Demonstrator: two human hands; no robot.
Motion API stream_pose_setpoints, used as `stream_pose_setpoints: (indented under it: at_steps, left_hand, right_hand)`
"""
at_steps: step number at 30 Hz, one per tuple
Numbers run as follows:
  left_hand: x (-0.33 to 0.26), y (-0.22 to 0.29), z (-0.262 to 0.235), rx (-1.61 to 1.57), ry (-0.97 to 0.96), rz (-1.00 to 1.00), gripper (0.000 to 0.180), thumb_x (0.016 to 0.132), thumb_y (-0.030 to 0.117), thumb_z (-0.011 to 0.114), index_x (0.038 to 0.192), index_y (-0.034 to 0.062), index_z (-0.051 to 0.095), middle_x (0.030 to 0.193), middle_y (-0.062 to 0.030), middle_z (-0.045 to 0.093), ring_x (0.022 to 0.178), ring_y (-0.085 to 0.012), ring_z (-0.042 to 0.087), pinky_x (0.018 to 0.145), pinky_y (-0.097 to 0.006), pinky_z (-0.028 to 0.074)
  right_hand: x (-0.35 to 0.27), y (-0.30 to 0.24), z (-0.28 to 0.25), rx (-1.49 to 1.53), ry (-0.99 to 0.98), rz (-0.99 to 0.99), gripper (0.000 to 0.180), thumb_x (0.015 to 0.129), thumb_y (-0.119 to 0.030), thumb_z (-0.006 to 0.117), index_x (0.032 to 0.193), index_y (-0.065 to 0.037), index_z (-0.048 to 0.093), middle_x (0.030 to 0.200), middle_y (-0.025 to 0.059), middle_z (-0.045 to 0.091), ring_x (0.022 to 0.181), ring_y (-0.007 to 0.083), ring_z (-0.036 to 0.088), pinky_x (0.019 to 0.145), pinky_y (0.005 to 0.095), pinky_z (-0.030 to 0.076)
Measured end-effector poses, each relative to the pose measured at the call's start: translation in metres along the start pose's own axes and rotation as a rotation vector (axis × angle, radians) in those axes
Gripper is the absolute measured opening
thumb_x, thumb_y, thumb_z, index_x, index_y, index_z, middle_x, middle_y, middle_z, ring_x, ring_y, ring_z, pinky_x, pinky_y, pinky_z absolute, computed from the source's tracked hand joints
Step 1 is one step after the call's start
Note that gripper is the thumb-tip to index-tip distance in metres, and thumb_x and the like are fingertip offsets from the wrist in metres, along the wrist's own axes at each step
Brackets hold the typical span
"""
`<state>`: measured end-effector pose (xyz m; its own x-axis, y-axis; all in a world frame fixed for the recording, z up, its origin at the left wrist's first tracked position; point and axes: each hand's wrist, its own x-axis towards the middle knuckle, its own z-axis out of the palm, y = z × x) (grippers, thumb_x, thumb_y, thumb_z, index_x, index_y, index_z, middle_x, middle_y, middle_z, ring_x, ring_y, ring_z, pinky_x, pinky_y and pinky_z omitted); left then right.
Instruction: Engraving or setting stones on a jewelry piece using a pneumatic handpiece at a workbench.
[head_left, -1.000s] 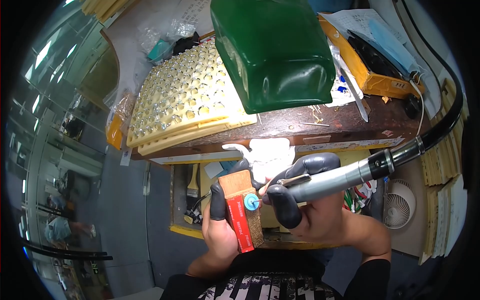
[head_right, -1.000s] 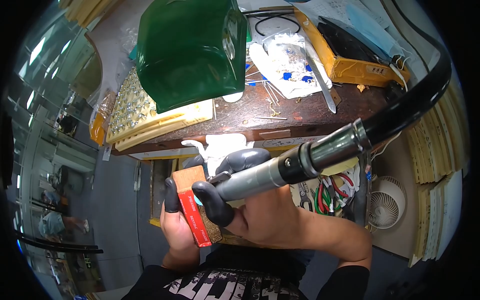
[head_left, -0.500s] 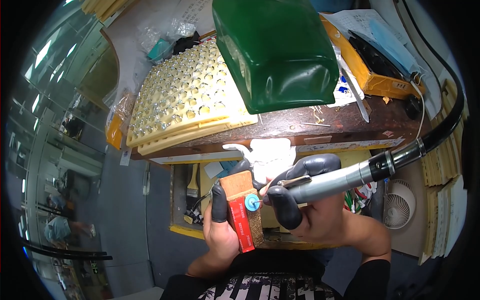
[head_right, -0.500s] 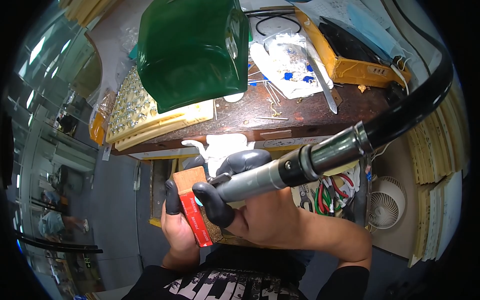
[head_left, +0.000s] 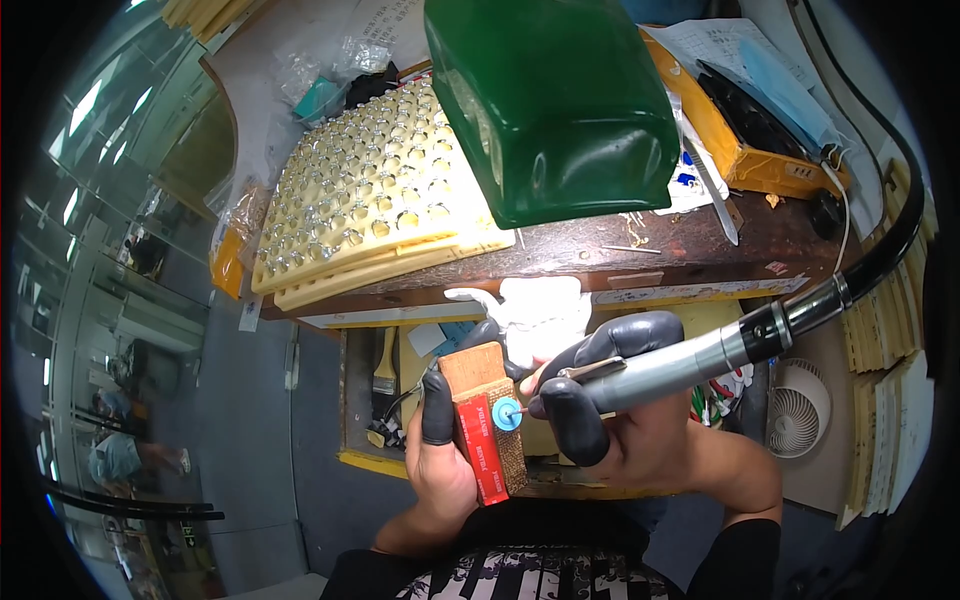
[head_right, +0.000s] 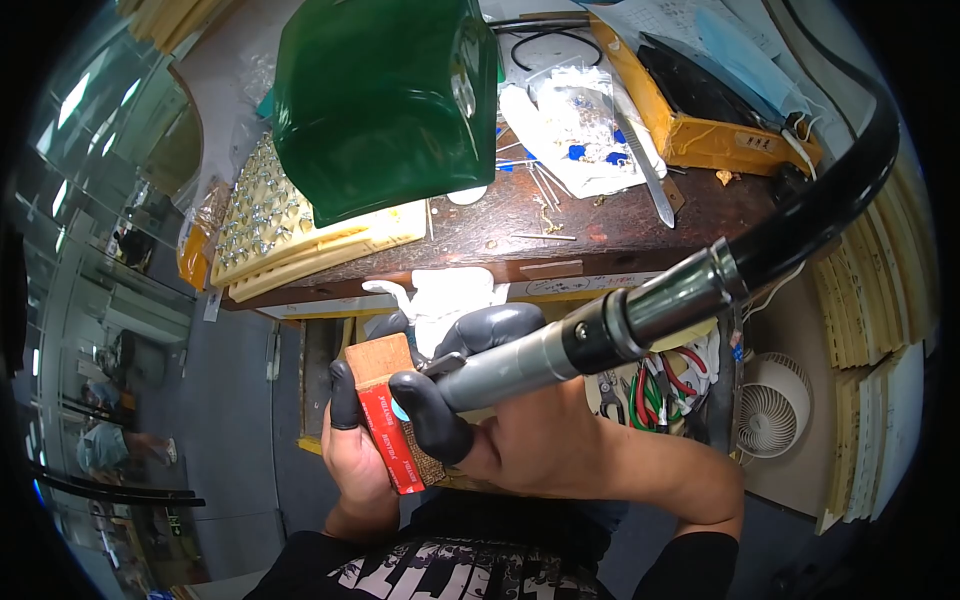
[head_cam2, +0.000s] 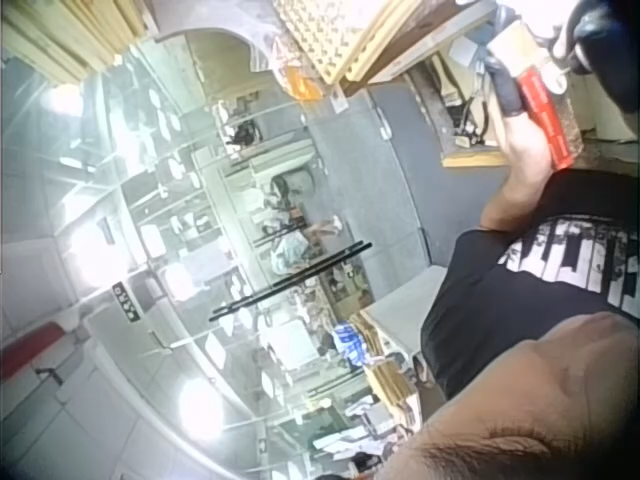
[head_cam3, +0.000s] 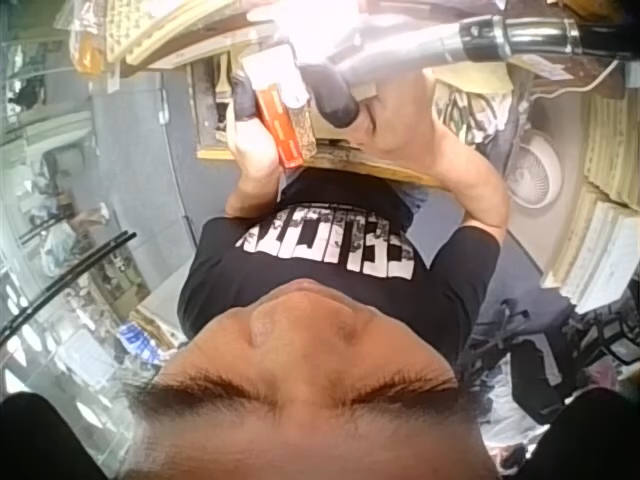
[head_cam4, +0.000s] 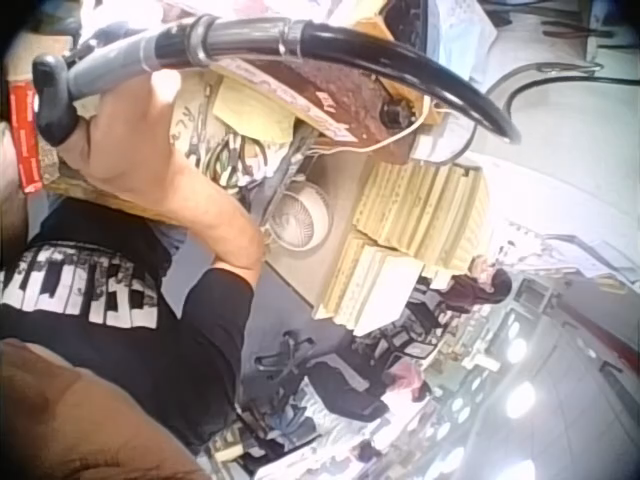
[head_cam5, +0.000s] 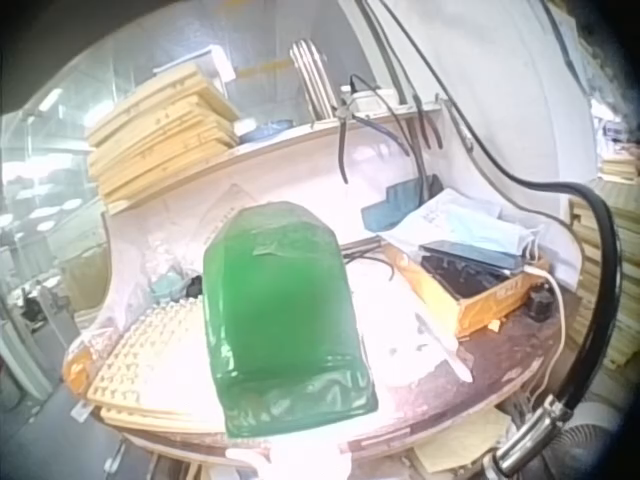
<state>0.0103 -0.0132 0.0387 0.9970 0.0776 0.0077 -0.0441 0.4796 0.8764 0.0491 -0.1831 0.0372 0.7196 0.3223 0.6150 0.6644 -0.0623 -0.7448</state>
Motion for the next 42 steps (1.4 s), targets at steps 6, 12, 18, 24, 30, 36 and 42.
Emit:
stream_pose_setpoints:
  at_steps: [6, 12, 18, 24, 30, 36, 42]
  left_hand:
    - [0.0, 0.001, 0.0, -0.009, -0.017, -0.014, 0.058, 0.11, 0.039, 0.031, 0.138, -0.009, 0.047, 0.123, -0.0193, 0.061, 0.11, -0.0242, 0.063, 0.1, -0.037, 0.048]
    - [-0.003, 0.0, -0.007, 0.029, -0.022, -0.012, 0.059, 0.11, 0.039, 0.029, 0.142, -0.0088, 0.042, 0.125, -0.0206, 0.06, 0.116, -0.0288, 0.06, 0.104, -0.04, 0.046]
    - [-0.004, 0.0, -0.006, 0.023, -0.035, -0.004, 0.058, 0.109, 0.04, 0.033, 0.133, -0.0093, 0.051, 0.119, -0.0194, 0.063, 0.108, -0.0231, 0.064, 0.099, -0.036, 0.048]
    - [-0.005, 0.0, -0.002, 0.042, 0.001, -0.016, 0.058, 0.109, 0.04, 0.033, 0.135, -0.0086, 0.05, 0.118, -0.02, 0.064, 0.108, -0.0245, 0.064, 0.098, -0.038, 0.049]
    - [0.005, -0.003, -0.02, -0.176, 0.019, -0.147, 0.059, 0.108, 0.041, 0.031, 0.14, -0.0053, 0.047, 0.12, -0.0197, 0.064, 0.107, -0.0226, 0.064, 0.097, -0.037, 0.049]
    - [0.005, -0.005, -0.03, -0.335, 0.037, -0.367, 0.054, 0.107, 0.042, 0.034, 0.132, -0.0019, 0.053, 0.108, -0.0166, 0.067, 0.087, -0.023, 0.067, 0.077, -0.035, 0.056]
    - [0.007, -0.004, -0.03, -0.338, -0.035, -0.364, 0.054, 0.109, 0.043, 0.032, 0.132, -0.0017, 0.052, 0.106, -0.0171, 0.066, 0.088, -0.0238, 0.068, 0.078, -0.036, 0.057]
  right_hand:
    - [-0.003, 0.0, 0.001, 0.014, -0.018, 0.017, 0.017, 0.089, -0.003, 0.06, 0.103, 0.003, 0.068, 0.097, 0.0134, 0.071, 0.092, 0.0238, 0.071, 0.096, 0.0439, 0.056]
    - [-0.004, 0.0, 0.002, 0.002, -0.022, 0.019, 0.018, 0.089, -0.003, 0.06, 0.104, 0.002, 0.067, 0.098, 0.0136, 0.07, 0.094, 0.0239, 0.071, 0.096, 0.044, 0.055]
    - [-0.001, -0.001, 0.002, -0.025, 0.007, 0.003, 0.014, 0.091, -0.004, 0.06, 0.102, 0.003, 0.067, 0.093, 0.0122, 0.071, 0.089, 0.0234, 0.072, 0.092, 0.0429, 0.057]
    - [-0.002, -0.001, 0.003, -0.019, 0.021, 0.015, 0.011, 0.092, -0.004, 0.06, 0.098, 0.003, 0.066, 0.091, 0.0126, 0.07, 0.088, 0.0227, 0.072, 0.091, 0.0425, 0.058]
    - [-0.001, -0.007, 0.004, -0.023, 0.05, -0.006, 0.009, 0.09, 0.0, 0.065, 0.097, 0.004, 0.062, 0.09, 0.013, 0.071, 0.085, 0.0213, 0.072, 0.088, 0.0405, 0.059]
    - [0.008, -0.011, 0.016, -0.195, 0.145, 0.038, 0.013, 0.09, 0.0, 0.066, 0.099, 0.006, 0.058, 0.084, 0.0113, 0.072, 0.076, 0.0183, 0.071, 0.085, 0.039, 0.06]
    - [0.008, -0.004, 0.015, -0.141, 0.083, -0.011, 0.016, 0.096, -0.007, 0.06, 0.1, 0.008, 0.056, 0.086, 0.0113, 0.072, 0.073, 0.0172, 0.071, 0.089, 0.0402, 0.059]
